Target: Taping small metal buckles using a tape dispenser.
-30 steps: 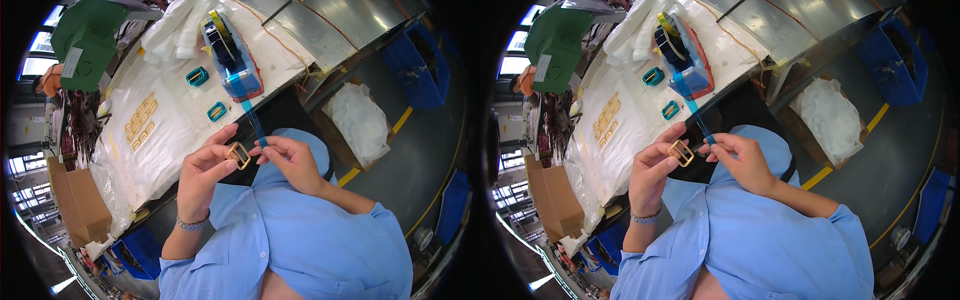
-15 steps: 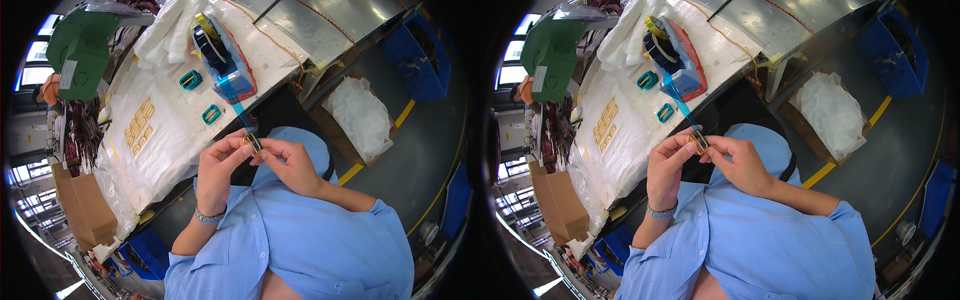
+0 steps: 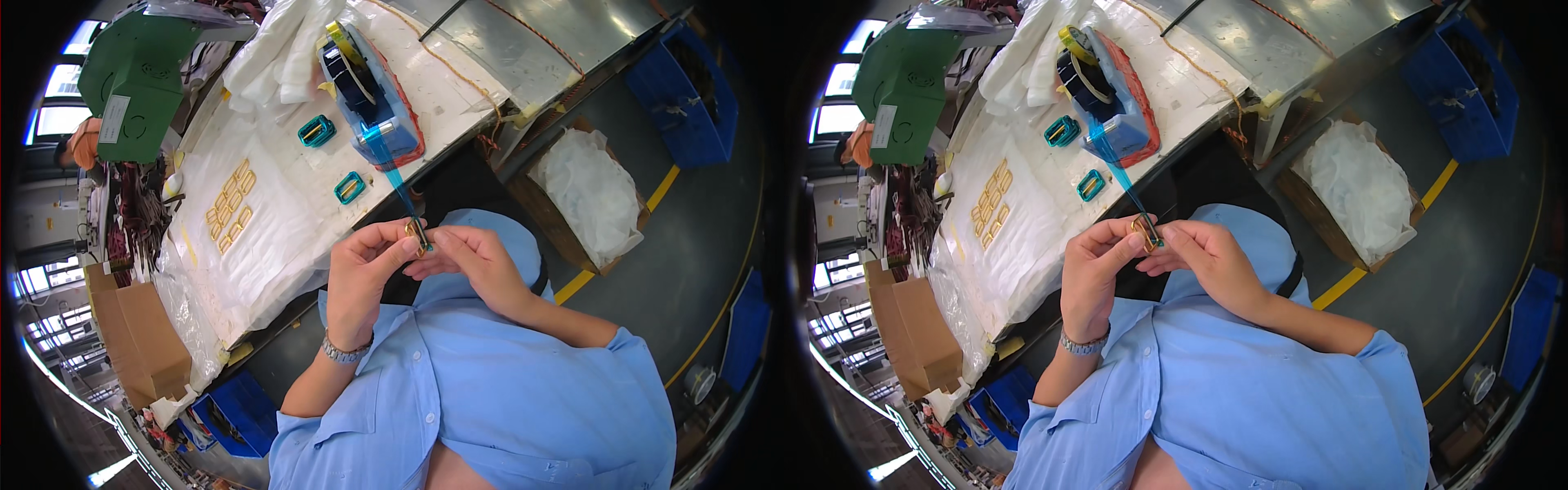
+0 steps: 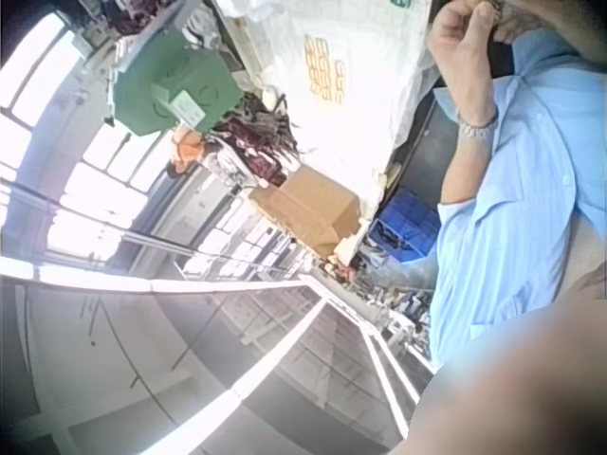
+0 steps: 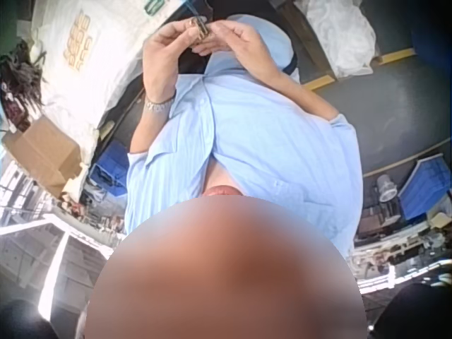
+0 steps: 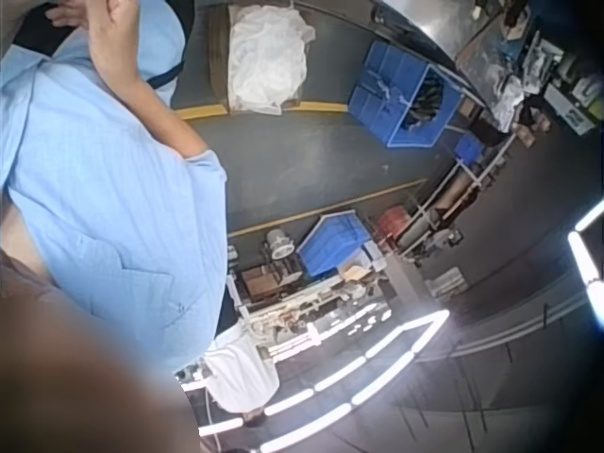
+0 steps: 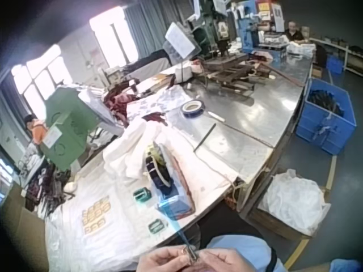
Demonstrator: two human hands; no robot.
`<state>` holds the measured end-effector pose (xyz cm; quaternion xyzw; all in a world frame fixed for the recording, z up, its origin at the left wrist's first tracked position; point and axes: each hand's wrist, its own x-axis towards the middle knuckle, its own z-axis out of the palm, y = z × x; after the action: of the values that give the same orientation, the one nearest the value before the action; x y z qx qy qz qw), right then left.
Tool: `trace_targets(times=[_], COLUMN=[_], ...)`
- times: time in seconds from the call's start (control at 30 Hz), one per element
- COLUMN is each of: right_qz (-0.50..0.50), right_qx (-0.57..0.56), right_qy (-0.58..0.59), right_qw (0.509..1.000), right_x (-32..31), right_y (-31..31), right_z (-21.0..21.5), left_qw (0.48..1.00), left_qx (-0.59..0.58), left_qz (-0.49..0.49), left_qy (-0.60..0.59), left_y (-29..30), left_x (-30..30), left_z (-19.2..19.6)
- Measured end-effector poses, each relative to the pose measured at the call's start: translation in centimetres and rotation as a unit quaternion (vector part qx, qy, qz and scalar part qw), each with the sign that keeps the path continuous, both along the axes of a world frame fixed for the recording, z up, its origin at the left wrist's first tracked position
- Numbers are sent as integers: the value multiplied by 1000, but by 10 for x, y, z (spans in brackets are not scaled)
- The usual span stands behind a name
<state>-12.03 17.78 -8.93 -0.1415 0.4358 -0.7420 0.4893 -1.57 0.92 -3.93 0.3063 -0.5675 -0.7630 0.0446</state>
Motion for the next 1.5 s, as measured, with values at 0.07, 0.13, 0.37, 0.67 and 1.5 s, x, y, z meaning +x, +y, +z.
trace_targets(times=[0.07, 0.13, 0.37, 0.67, 1.5], right_qz=[23, 30, 39, 60, 23], right_qx=[4, 4, 32, 33, 62], right_qy=[-122, -139, -148, -155, 223], right_qw=[992, 990, 988, 986, 973], right_x=[-5, -6, -14, -16, -45], right_y=[-1, -1, 1, 4, -30], right_z=[4, 0, -1, 5, 15], left_qw=[1000, 1000, 999, 997, 917], left_qx=[-7, -13, 1, -4, 370], left_qz=[0, -1, 22, -73, 64], left_qy=[2, 4, 33, 23, -136], left_y=[0, 1, 0, -9, -30], left_x=[-1, -2, -4, -12, -33], left_z=[-1, -2, -10, -29, -16])
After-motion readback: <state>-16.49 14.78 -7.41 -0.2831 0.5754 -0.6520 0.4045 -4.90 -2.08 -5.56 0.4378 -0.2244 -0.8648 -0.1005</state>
